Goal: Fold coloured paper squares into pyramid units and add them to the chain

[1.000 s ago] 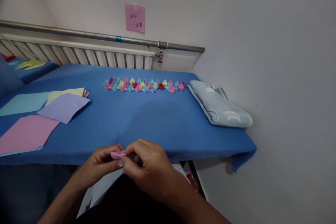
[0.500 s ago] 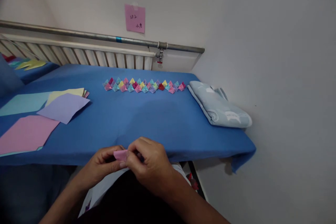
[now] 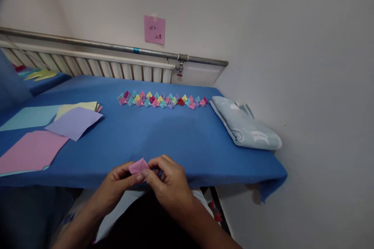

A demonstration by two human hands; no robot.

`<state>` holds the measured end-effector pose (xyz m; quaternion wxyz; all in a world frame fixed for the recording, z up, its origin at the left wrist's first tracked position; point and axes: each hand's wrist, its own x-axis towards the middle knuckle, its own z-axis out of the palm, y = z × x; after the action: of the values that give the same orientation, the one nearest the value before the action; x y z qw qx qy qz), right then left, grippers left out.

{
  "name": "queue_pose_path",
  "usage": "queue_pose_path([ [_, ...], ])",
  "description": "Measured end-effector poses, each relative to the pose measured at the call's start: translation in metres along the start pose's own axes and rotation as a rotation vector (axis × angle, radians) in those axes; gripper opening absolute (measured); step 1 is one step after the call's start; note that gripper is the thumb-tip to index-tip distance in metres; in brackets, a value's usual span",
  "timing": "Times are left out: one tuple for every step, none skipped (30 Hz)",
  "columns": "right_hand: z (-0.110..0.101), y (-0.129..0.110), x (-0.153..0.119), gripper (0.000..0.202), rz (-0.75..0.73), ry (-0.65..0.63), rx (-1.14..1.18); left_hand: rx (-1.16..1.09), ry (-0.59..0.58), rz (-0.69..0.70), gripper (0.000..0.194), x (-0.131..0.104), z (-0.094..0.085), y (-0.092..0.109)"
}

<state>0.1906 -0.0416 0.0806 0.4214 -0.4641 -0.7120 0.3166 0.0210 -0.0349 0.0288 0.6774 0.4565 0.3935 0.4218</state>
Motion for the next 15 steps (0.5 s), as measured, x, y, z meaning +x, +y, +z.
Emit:
queue_pose_path([
  [0.0013,0.0010,0.0006,0.012,-0.007,0.006,-0.001,0.001,-0.006,-0.007,0.024,0.0001,0.0001,-0.0011],
  [0.0023,0.0019,0.0011,0.014,-0.008,0.011,-0.003,0.002,-0.010,-0.015,0.025,0.0001,0.0000,-0.0023],
  [0.0031,0.0028,0.0015,0.016,-0.007,0.015,-0.005,0.004,-0.012,-0.024,0.027,0.0002,-0.0001,-0.0034],
  [0.0036,0.0036,0.0017,0.018,-0.005,0.021,-0.009,0.007,-0.013,-0.032,0.028,0.0003,-0.0001,-0.0043],
  [0.0040,0.0044,0.0018,0.020,-0.003,0.028,-0.012,0.012,-0.012,-0.039,0.030,0.0003,0.0000,-0.0048],
  [0.0043,0.0050,0.0018,0.022,-0.001,0.035,-0.013,0.019,-0.010,-0.044,0.032,0.0004,0.0003,-0.0049],
  [0.0046,0.0057,0.0018,0.024,0.003,0.039,-0.010,0.024,-0.007,-0.050,0.033,0.0004,0.0008,-0.0045],
  [0.0048,0.0062,0.0019,0.025,0.013,0.040,-0.005,0.028,-0.002,-0.055,0.034,0.0004,0.0014,-0.0038],
  [0.0051,0.0067,0.0021,0.025,0.028,0.038,0.002,0.031,0.007,-0.059,0.033,0.0004,0.0022,-0.0028],
  [0.0054,0.0072,0.0024,0.025,0.045,0.034,0.012,0.033,0.018,-0.062,0.032,0.0003,0.0030,-0.0017],
  [0.0057,0.0077,0.0028,0.025,0.064,0.028,0.025,0.035,0.028,-0.064,0.030,0.0003,0.0039,-0.0004],
  [0.0062,0.0081,0.0034,0.023,0.083,0.020,0.041,0.038,0.037,-0.061,0.028,0.0002,0.0049,0.0007],
  [0.0068,0.0085,0.0040,0.020,0.101,0.008,0.058,0.041,0.042,-0.055,0.026,0.0001,0.0058,0.0018],
  [0.0074,0.0089,0.0047,0.017,0.119,-0.010,0.080,0.045,0.042,-0.047,0.024,0.0001,0.0068,0.0027],
  [0.0082,0.0092,0.0054,0.016,0.135,-0.034,0.109,0.046,0.036,-0.042,0.023,0.0000,0.0077,0.0035],
])
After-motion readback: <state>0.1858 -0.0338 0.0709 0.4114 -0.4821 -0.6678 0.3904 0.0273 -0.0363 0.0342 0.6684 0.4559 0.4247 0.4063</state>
